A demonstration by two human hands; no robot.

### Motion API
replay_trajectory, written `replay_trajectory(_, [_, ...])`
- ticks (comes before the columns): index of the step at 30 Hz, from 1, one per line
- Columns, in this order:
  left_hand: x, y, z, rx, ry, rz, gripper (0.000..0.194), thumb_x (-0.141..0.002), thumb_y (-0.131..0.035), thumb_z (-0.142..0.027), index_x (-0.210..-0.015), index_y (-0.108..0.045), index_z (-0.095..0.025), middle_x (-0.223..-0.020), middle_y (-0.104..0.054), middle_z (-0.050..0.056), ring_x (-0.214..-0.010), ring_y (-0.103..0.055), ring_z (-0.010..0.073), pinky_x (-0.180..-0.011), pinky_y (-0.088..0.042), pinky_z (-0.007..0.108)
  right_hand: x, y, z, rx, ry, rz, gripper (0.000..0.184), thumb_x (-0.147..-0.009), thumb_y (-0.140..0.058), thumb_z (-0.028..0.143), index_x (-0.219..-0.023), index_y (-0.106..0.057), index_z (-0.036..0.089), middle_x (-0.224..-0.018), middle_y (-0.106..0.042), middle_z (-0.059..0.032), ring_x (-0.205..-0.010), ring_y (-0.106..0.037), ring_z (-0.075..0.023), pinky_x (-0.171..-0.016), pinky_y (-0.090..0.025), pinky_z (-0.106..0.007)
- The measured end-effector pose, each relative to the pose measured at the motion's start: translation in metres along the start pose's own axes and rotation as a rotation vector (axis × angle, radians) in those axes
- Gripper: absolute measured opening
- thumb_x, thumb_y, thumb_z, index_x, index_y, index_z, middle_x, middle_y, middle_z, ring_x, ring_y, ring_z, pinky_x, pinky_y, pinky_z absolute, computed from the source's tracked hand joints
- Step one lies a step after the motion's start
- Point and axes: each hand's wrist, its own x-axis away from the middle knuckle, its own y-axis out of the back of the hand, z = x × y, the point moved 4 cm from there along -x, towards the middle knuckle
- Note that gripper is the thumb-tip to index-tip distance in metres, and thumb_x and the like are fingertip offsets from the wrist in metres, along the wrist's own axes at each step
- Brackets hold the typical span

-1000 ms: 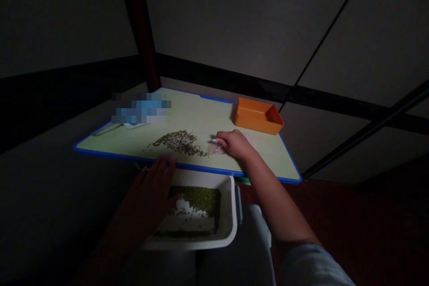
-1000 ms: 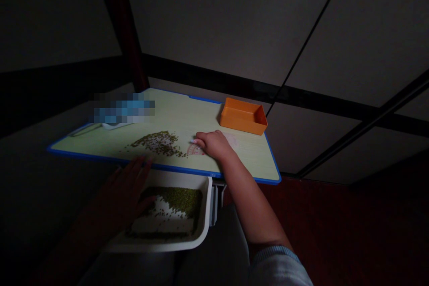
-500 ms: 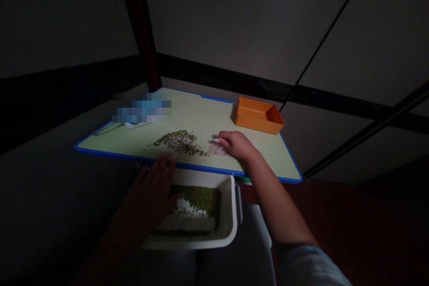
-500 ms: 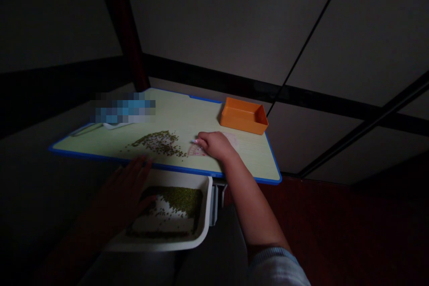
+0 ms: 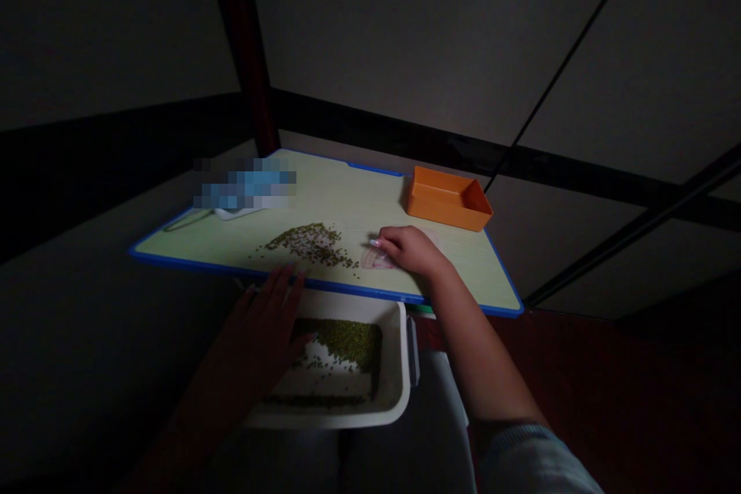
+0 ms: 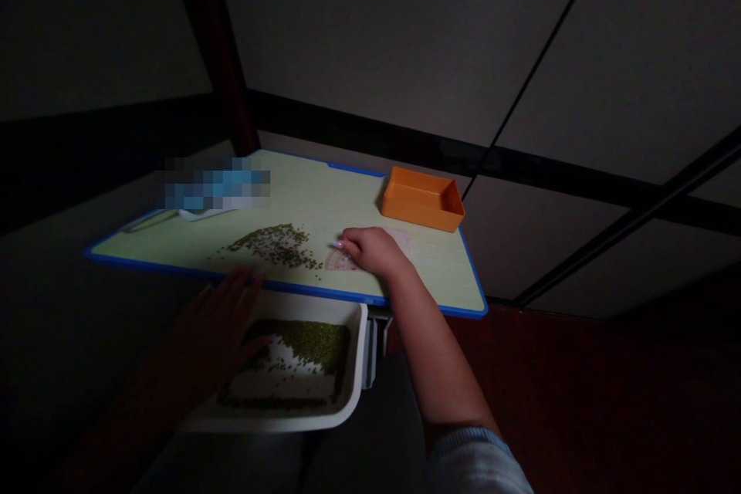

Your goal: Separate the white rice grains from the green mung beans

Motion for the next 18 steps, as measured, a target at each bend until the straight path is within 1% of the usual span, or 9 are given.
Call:
replay_trajectory(4, [0.0, 0.0, -0.001, -0.021, -0.019, -0.009, 0.078, -0.087, -0.031, -0.055, -0.148, -0.014, -0.009, -0.151, -0.035, 0.024, -0.139, -0.036, 0.0364, -0.107, -0.034, 0.055, -0.001, -0.006, 0.001, -0.069, 0.058, 0.065, 0.033, -0.095, -0.048, 0.035, -0.067, -0.052, 0.018, -0.06, -0.044, 0.0045, -0.059, -0.041, -0.0094, -0.058, -0.024, -0.024])
replay_trajectory(6, [0.001, 0.0, -0.001, -0.022, -0.017, -0.001, 0.078, -0.087, -0.032, -0.054, -0.148, -0.013, -0.009, -0.152, -0.034, 0.024, -0.14, -0.035, 0.0364, -0.108, -0.032, 0.055, -0.001, -0.007, 0.001, -0.051, 0.048, 0.082, 0.032, -0.095, -0.048, 0.035, -0.067, -0.052, 0.018, -0.061, -0.045, 0.0043, -0.059, -0.04, -0.0095, -0.058, -0.024, -0.024])
replay_trajectory(9, [0.001, -0.002, -0.001, -0.022, -0.011, -0.004, 0.079, -0.087, -0.032, -0.054, -0.148, -0.011, -0.01, -0.152, -0.033, 0.024, -0.14, -0.035, 0.0363, -0.108, -0.032, 0.055, -0.001, -0.007, 0.003, 0.027, 0.02, 0.062, 0.029, -0.094, -0.049, 0.034, -0.071, -0.056, 0.018, -0.064, -0.05, 0.0024, -0.061, -0.042, -0.0105, -0.06, -0.024, -0.025])
replay_trajectory(13, [0.001, -0.002, -0.001, -0.028, -0.025, -0.033, 0.079, -0.087, -0.029, -0.055, -0.148, -0.01, -0.009, -0.152, -0.034, 0.025, -0.139, -0.036, 0.037, -0.107, -0.033, 0.055, -0.001, -0.007, 0.008, 0.131, 0.036, 0.048, 0.029, -0.096, -0.046, 0.037, -0.079, -0.06, 0.018, -0.068, -0.058, -0.0005, -0.063, -0.045, -0.0123, -0.062, -0.025, -0.025])
replay_trajectory(18, [0.0, 0.0, -0.002, -0.008, -0.015, -0.027, 0.081, -0.086, -0.031, -0.058, -0.148, -0.015, -0.008, -0.151, -0.035, 0.024, -0.139, -0.036, 0.0363, -0.108, -0.033, 0.054, -0.001, -0.009, 0.011, 0.237, 0.037, 0.026, 0.031, -0.096, -0.043, 0.039, -0.084, -0.063, 0.02, -0.071, -0.065, -0.0032, -0.064, -0.051, -0.0146, -0.063, -0.024, -0.027])
